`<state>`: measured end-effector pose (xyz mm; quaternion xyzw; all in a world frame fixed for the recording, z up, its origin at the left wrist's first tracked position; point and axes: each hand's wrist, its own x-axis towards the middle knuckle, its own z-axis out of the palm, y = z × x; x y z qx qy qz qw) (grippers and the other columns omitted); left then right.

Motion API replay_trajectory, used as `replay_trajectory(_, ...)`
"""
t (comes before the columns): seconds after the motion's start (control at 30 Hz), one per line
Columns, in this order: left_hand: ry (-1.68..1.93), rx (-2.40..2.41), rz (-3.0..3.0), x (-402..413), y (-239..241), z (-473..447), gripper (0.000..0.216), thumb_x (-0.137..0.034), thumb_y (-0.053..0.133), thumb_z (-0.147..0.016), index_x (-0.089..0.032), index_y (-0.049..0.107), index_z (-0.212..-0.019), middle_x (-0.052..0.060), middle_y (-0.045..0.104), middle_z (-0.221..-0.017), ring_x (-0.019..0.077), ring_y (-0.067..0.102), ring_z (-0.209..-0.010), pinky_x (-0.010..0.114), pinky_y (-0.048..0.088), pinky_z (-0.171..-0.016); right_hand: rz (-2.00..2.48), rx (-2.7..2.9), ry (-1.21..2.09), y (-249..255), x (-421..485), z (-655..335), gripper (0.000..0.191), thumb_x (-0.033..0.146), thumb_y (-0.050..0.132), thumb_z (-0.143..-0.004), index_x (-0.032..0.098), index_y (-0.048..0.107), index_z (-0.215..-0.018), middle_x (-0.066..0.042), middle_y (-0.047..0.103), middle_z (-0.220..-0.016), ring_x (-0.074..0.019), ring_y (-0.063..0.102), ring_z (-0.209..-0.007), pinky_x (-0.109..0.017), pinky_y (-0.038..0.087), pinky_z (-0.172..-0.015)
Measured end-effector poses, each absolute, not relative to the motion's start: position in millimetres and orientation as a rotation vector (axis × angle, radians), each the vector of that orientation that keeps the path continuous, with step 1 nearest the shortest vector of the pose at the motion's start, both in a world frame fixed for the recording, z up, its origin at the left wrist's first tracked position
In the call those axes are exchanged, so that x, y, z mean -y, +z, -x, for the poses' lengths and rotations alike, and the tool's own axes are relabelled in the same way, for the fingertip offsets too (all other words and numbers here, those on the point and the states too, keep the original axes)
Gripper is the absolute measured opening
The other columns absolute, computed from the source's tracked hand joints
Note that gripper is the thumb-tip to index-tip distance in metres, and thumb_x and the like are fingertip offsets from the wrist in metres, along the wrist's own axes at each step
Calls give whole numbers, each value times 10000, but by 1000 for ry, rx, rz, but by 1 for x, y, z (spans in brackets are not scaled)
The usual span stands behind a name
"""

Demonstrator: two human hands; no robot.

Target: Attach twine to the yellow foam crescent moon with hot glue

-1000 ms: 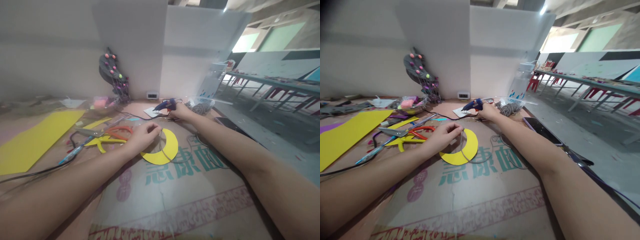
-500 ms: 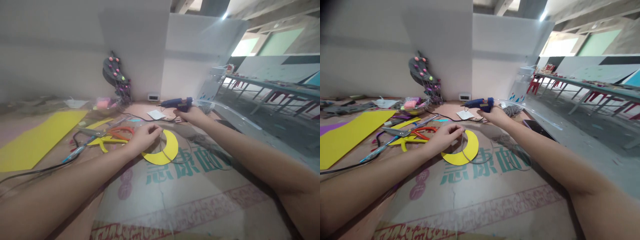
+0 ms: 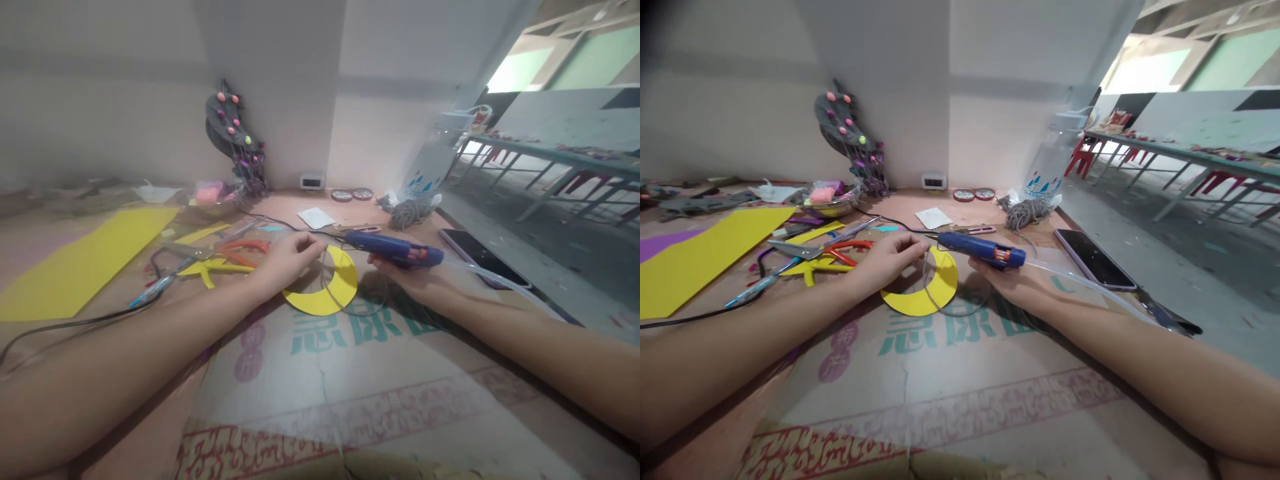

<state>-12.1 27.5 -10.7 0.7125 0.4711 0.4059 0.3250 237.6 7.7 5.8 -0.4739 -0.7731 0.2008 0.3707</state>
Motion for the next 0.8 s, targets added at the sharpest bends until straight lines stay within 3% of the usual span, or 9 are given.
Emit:
replay_trajectory(0.4,1063,-1259,-1797,-28,-8,13,322,-489,563,-845,-181,580,-754,-17,591,-718,130,533,-652,241,399,-617,1259,1995,759,6,-8,-233,350,552,577,-802,231,672,-905,-60,712,-940,-262,668,-918,-425,540,-880)
replay_trajectory(0.63,1046,-1280,-1791,-28,-7,13,328,-492,561,-842,-182,577,-734,-18,592,-706,137,551,-666,237,401,-606,1365,1918,635,2,-6,-229,320,560,637,-755,254,690,-833,-41,723,-844,-270,674,-878,-374,540,-831)
replay_trajectory(0.8,1053,-1269,-1780,-27,-7,12,325,-485,563,-836,-180,573,-724,-17,590,-684,132,536,-623,239,391,-582,1346,1961,610,5,-5,-228,308,540,633,-760,250,680,-854,-38,727,-887,-259,677,-848,-382,540,-816)
